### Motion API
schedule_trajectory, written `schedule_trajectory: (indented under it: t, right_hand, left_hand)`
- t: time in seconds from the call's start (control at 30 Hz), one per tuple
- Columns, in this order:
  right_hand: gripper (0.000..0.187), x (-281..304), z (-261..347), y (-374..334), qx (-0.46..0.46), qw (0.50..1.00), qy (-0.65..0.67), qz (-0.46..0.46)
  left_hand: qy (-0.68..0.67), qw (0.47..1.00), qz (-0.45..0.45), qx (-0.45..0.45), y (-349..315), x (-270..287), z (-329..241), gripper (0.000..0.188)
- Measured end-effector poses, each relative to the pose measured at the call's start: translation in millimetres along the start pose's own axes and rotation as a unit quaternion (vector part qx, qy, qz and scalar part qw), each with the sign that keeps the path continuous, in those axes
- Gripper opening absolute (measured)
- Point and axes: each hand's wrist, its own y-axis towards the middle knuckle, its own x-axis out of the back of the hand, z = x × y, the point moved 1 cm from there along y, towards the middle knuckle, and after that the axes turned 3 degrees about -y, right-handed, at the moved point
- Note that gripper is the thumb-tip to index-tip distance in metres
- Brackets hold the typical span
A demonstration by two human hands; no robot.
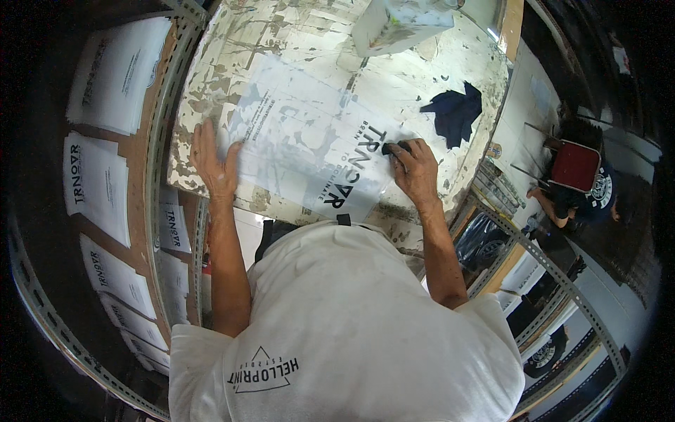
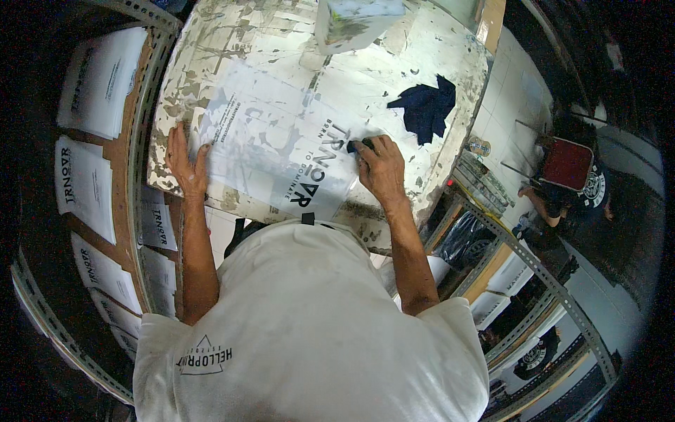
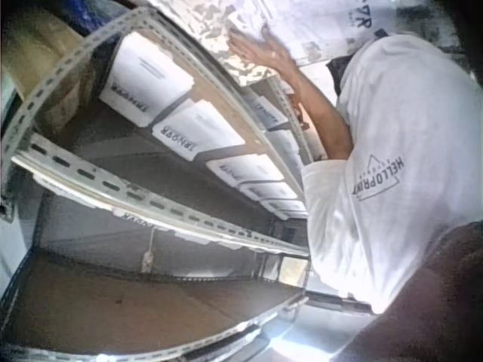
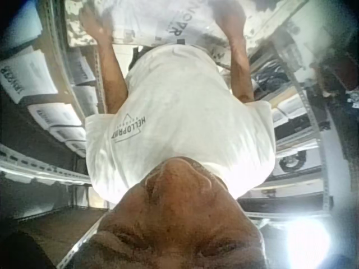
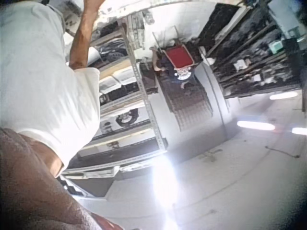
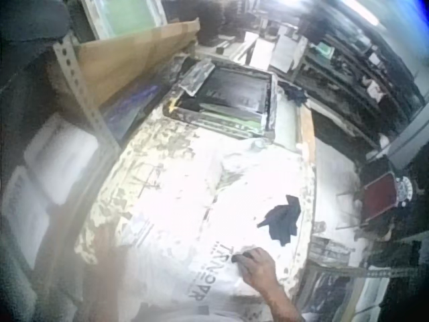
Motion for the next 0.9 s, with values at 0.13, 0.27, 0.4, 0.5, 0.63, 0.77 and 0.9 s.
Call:
schedule_trajectory:
  t: [0.13,0.27,0.4,0.5,0.63,0.77,0.9]
  right_hand:
    - [0.037,2.1,0.7,4.9,0.014,1.0,0.017,-0.01]
    - [0.036,0.4,0.1,1.4,-0.002,1.0,0.008,0.011]
    - [0.034,5.8,6.1,1.7,-0.003,1.0,0.017,-0.009]
    - [0.033,7.1,7.0,-0.5,-0.007,1.0,0.019,-0.019]
    - [0.032,6.4,7.8,2.0,-0.023,0.999,0.021,-0.038]
    - [0.032,6.2,6.7,2.3,-0.029,0.998,0.032,-0.047]
    - [0.034,2.3,7.8,-0.4,-0.033,0.998,0.038,-0.036]
  left_hand:
    - [0.036,0.999,0.016,-0.029,-1.1,-0.5,0.9,0.078]
    - [0.094,0.994,0.028,-0.041,6.0,4.2,-14.2,0.076]
    - [-0.031,0.997,-0.026,-0.065,15.7,6.2,-16.2,0.059]
    - [-0.105,0.982,0.008,-0.157,39.0,1.9,-74.0,0.042]
    - [-0.243,0.928,0.196,-0.201,54.8,-34.5,-155.0,0.058]
    - [-0.217,0.901,0.311,-0.212,43.5,-72.9,-190.1,0.077]
    - [-0.21,0.896,0.33,-0.209,32.7,-90.4,-194.3,0.087]
